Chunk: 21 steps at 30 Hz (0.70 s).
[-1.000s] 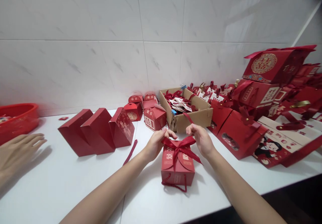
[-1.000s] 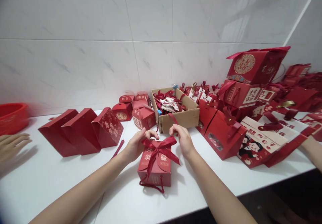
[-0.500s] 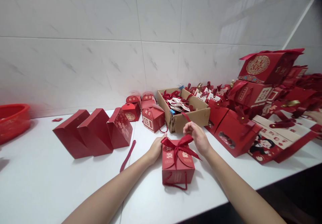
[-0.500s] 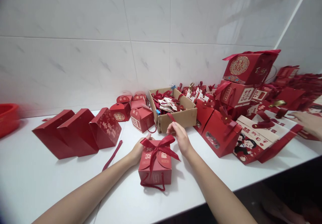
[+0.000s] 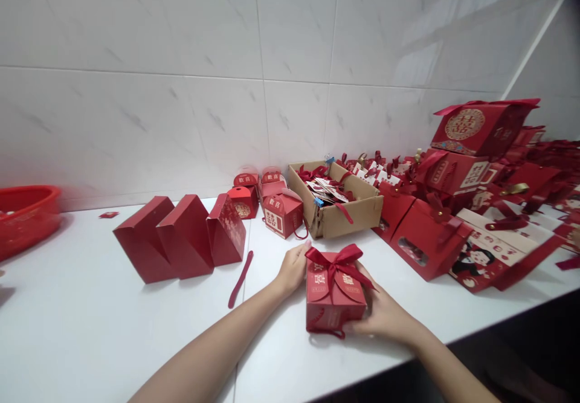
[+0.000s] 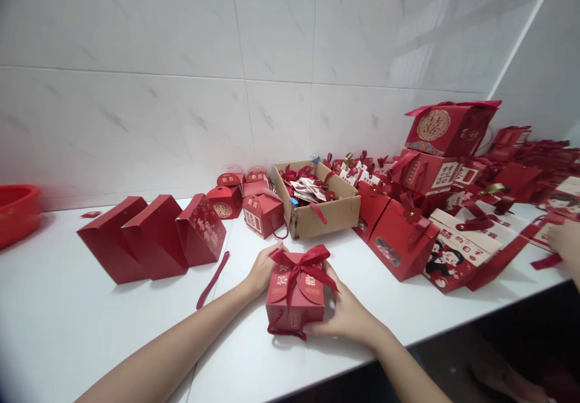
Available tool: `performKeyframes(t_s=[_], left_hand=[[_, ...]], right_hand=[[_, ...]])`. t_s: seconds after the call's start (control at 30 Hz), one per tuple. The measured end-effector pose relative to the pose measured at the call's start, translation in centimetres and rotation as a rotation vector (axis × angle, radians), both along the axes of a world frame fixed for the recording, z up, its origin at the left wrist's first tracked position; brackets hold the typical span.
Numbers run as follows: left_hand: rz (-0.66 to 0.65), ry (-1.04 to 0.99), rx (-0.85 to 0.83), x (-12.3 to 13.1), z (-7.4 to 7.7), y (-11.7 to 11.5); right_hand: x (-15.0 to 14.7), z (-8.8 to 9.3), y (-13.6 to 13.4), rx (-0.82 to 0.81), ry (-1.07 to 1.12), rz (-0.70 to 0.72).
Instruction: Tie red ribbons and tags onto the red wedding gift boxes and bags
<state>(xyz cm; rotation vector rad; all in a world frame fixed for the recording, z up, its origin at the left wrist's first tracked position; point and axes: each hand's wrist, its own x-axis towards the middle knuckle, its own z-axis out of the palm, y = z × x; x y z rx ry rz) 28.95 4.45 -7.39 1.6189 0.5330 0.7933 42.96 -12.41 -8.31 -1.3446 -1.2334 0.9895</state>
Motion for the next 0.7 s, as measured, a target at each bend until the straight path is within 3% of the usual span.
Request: performKeyframes(t_s=[0.1,0.23,0.37,0.47,0.6,0.7], left_hand=[[0.041,0.002,0.084,-0.1,-0.1,0.4],[0.041,0.036,0.202,0.0,-0.1,0.6],[-0.022,0.097,0.391,-0.3,0.2,0.1],[-0.143,0.149,0.629,-0.8,0.6,-0.5],[-0.377,0.233,0.942,-1.1,0.7,-1.8],[-0.448,0.276,1.079,-0.9,0.6,-2.8]], right_hand=[[0.3,0.5,-0.2,0.055,0.135,-0.050],[2.1,-0.9,-2.0,0.074,0.556,-0.025],[3.0,-2.5,-3.8,0.048,0.756,-0.204],[2.5,-2.3,-3.9,0.075,0.833,-0.255],[1.5,-1.1,-3.1,0.105,1.039,-0.213],[1.4,-0.8,-2.8,0.115,1.116,-0.227]])
